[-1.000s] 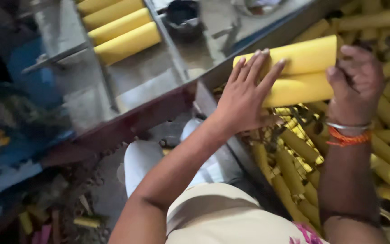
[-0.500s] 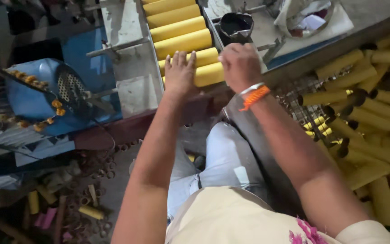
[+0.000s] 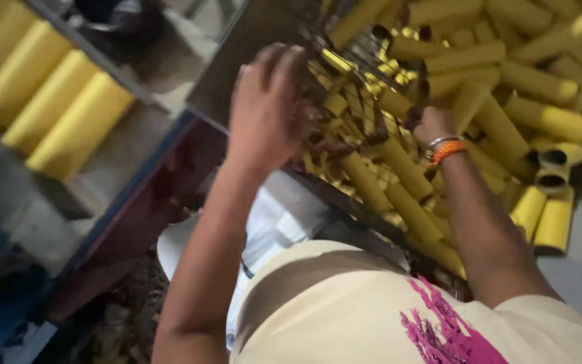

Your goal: The person repeatedly picks up yellow cylindrical objects from a wire mesh bin and places them onto a conveyor belt. The person handles the cylinders one by one or in small groups, moving them from the bin to the belt in a repetitive cycle.

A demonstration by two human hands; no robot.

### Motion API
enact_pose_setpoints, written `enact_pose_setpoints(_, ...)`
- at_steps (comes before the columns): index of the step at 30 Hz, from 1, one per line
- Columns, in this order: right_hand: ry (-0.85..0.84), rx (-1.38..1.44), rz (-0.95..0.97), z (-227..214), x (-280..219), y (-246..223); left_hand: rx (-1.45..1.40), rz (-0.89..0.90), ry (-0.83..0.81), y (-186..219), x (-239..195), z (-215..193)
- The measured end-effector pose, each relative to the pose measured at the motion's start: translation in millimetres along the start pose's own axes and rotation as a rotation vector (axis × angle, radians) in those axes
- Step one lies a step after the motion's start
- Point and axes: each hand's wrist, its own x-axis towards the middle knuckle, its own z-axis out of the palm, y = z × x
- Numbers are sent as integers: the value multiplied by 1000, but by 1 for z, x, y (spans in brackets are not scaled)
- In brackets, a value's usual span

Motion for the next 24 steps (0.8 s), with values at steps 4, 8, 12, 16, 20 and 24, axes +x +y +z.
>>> enact_pose_setpoints(4, -137, -144, -354, 50, -25, -17, -96, 99, -169, 30, 8, 68)
enact_pose_setpoints(8, -393, 151, -533, 88, -42, -84, 61, -188, -714, 12, -5, 84)
enact_pose_setpoints(12, -447, -248, -664, 101, -43, -124, 66, -154, -571, -7, -19, 88)
enact_pose_setpoints(16, -572, -366, -451, 94, -38, -115, 108, -156, -713, -11, -21, 96)
enact_pose_setpoints(20, -625, -376, -226, 89, -11, -56, 48, -162, -655, -13, -20, 97)
enact_pose_setpoints(24, -379, -289, -228, 112, -14, -8, -66, -2, -422, -3, -19, 94)
